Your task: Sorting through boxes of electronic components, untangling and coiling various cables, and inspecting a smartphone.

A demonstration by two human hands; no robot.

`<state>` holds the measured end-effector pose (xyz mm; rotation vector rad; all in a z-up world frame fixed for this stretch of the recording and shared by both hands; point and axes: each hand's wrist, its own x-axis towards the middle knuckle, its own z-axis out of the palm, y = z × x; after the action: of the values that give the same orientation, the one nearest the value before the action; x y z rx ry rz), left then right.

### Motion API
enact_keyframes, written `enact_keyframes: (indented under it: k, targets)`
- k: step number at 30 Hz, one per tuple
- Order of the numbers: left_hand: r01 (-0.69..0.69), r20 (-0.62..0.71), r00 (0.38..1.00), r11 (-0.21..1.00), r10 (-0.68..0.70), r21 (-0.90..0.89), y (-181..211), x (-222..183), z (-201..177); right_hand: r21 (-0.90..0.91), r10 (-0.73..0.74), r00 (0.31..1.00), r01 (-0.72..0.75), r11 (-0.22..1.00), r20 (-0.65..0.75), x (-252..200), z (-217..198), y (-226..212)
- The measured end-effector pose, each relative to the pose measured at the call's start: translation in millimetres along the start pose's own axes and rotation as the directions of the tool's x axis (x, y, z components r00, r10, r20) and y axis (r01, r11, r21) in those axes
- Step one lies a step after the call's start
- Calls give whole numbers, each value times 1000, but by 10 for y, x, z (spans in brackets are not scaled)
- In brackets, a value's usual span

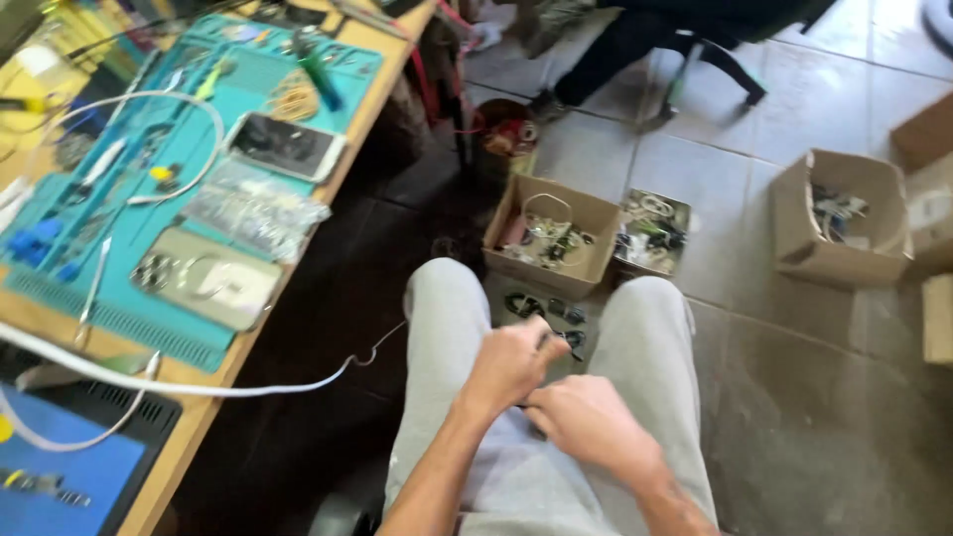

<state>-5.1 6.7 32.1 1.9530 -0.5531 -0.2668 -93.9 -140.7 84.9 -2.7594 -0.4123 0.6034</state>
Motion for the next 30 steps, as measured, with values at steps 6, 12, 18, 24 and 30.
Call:
enact_keyframes:
  k: [6,12,18,24,30]
  targets:
    - [235,539,838,949,-90,-208,-101,-106,-27,33,109,975,-105,994,-195,-113,-435,462]
    - [225,584,807,870,87,-440,-140,-90,-25,225,203,895,-120,967,-398,-56,-439,479]
    - [274,482,875,772,48,-573,-459,-25,282,224,-8,884,128,966,-468,85,-105,435]
    - [372,505,854,829,-128,-418,-287,80,32,77,-72,893,118,990,-444,322,-142,355]
    - [383,457,872,823,-174,-419,-369,95,-55,-164,-2,888,-83,983,-460,413,-38,737]
